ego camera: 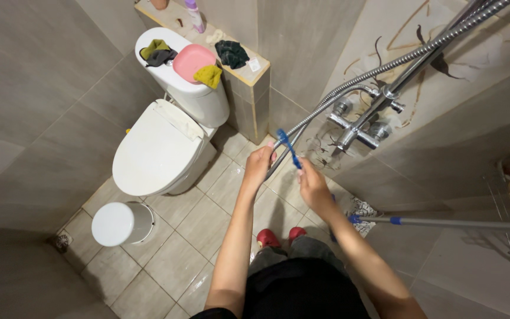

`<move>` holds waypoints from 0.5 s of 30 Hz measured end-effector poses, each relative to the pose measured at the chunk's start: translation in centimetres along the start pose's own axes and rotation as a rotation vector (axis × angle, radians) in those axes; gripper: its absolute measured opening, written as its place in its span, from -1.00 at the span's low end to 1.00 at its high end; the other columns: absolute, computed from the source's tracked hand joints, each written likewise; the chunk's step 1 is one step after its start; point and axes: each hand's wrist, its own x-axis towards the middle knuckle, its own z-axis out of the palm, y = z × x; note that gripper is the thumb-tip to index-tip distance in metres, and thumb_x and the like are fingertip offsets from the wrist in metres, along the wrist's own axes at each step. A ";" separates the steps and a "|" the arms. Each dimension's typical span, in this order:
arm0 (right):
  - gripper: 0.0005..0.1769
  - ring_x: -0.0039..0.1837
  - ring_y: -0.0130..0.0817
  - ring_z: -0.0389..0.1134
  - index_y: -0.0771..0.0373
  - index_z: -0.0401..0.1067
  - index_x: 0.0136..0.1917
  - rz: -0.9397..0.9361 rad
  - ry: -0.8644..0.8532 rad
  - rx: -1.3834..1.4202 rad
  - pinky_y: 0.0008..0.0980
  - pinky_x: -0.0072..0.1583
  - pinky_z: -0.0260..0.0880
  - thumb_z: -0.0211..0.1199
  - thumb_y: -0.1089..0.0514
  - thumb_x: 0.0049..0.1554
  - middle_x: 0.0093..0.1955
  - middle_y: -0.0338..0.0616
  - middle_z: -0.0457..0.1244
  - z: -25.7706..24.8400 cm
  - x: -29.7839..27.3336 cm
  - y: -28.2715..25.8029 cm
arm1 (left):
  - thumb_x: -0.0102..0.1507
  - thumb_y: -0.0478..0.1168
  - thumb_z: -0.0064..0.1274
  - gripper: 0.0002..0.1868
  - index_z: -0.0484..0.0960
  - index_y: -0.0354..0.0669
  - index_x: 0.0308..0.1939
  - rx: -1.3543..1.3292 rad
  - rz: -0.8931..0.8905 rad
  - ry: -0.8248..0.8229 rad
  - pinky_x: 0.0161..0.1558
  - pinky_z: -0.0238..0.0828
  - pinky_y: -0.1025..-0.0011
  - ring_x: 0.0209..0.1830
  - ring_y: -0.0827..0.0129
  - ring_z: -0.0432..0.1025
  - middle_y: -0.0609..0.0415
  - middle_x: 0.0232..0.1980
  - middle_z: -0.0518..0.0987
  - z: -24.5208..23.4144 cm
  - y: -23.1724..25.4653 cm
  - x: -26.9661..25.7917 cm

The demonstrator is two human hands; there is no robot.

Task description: The person scrubs the metal shower hose with a blue toothbrush, moving along the length of the hose and rotating it to clean different sides. The person holds the hose with one hand while scrubbing with the other.

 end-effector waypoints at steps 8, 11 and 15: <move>-0.67 -0.18 -0.13 0.34 0.31 0.29 0.25 -0.208 0.045 -0.084 -0.23 -0.10 0.35 0.00 0.41 0.21 -0.18 0.02 0.28 -0.6 0.0 1.0 | 0.39 -0.01 -0.01 -0.64 0.69 -0.19 -0.29 0.082 0.134 0.095 -0.39 0.12 0.56 -0.46 0.61 0.21 0.28 -0.50 0.40 -0.7 1.4 -1.1; -0.69 -0.20 -0.08 0.33 0.31 0.30 0.25 -0.123 0.012 -0.102 -0.20 -0.11 0.33 0.01 0.38 0.24 -0.24 0.04 0.26 -1.7 0.5 1.7 | 0.38 -0.01 0.04 -0.67 0.75 -0.17 -0.22 0.146 0.153 0.155 -0.37 0.15 0.57 -0.43 0.60 0.24 0.26 -0.48 0.44 -0.7 2.1 -1.6; -0.70 -0.20 -0.11 0.38 0.28 0.31 0.24 -0.136 0.020 -0.136 -0.19 -0.12 0.35 0.00 0.35 0.24 -0.26 0.00 0.29 -2.9 2.0 2.9 | 0.34 -0.02 0.09 -0.71 0.77 -0.13 -0.19 0.163 0.106 0.210 -0.40 0.21 0.53 -0.47 0.58 0.32 0.21 -0.50 0.50 -0.1 2.7 -1.9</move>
